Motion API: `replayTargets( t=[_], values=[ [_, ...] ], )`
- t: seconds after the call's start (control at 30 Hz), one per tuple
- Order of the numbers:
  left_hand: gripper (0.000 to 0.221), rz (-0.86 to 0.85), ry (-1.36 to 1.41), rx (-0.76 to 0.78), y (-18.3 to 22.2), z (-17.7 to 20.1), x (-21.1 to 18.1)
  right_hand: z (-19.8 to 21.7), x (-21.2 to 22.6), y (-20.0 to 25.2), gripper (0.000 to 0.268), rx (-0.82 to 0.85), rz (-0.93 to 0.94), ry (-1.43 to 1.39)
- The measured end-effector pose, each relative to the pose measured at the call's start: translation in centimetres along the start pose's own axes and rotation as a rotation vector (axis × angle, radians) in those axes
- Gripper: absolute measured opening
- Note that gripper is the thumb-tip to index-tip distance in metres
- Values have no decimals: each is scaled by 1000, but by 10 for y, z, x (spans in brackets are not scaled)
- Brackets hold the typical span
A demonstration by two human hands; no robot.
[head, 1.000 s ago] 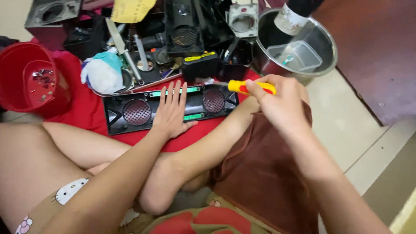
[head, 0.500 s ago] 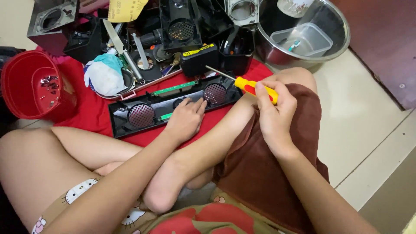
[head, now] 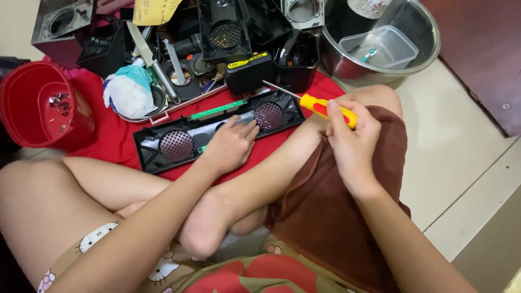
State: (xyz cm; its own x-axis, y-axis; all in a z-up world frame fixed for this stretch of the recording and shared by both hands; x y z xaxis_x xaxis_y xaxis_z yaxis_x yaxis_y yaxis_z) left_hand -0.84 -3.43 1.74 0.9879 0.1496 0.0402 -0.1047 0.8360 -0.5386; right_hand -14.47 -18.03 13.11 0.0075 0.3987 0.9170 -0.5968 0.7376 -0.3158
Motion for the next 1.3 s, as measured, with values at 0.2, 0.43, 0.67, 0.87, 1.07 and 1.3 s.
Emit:
replayTargets(
  t=[0.2,0.43,0.67,0.87,1.07,1.3],
  values=[
    [38,419,92,12,64,65,26,-9,-1,-5,8,58,26,-184],
    [24,703,99,132,104,39,52,-61,21,19,11,183,100,-1],
    [15,751,131,92,107,36,54,-97,59,51,7,378,480,113],
    [15,829,163,92,110,29,57,-118,76,57,7,411,578,123],
    [14,877,237,123,104,41,54,-131,78,59,8,445,613,164],
    [12,904,263,126,103,44,53,-131,88,61,8,475,596,200]
  ],
)
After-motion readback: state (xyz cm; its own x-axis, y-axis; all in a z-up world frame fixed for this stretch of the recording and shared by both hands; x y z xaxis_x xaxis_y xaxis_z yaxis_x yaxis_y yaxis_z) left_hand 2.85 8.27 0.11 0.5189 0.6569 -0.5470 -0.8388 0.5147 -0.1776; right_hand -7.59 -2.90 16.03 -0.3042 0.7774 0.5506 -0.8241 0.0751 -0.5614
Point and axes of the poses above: each hand's wrist, its own y-axis away from the middle knuckle, its own z-axis out of the back of the hand, x = y × z, the point moved 3 cm from there along -y, towards the middle knuckle, and after that the axes turned 5 degrees about y, right-handed, at the moved point
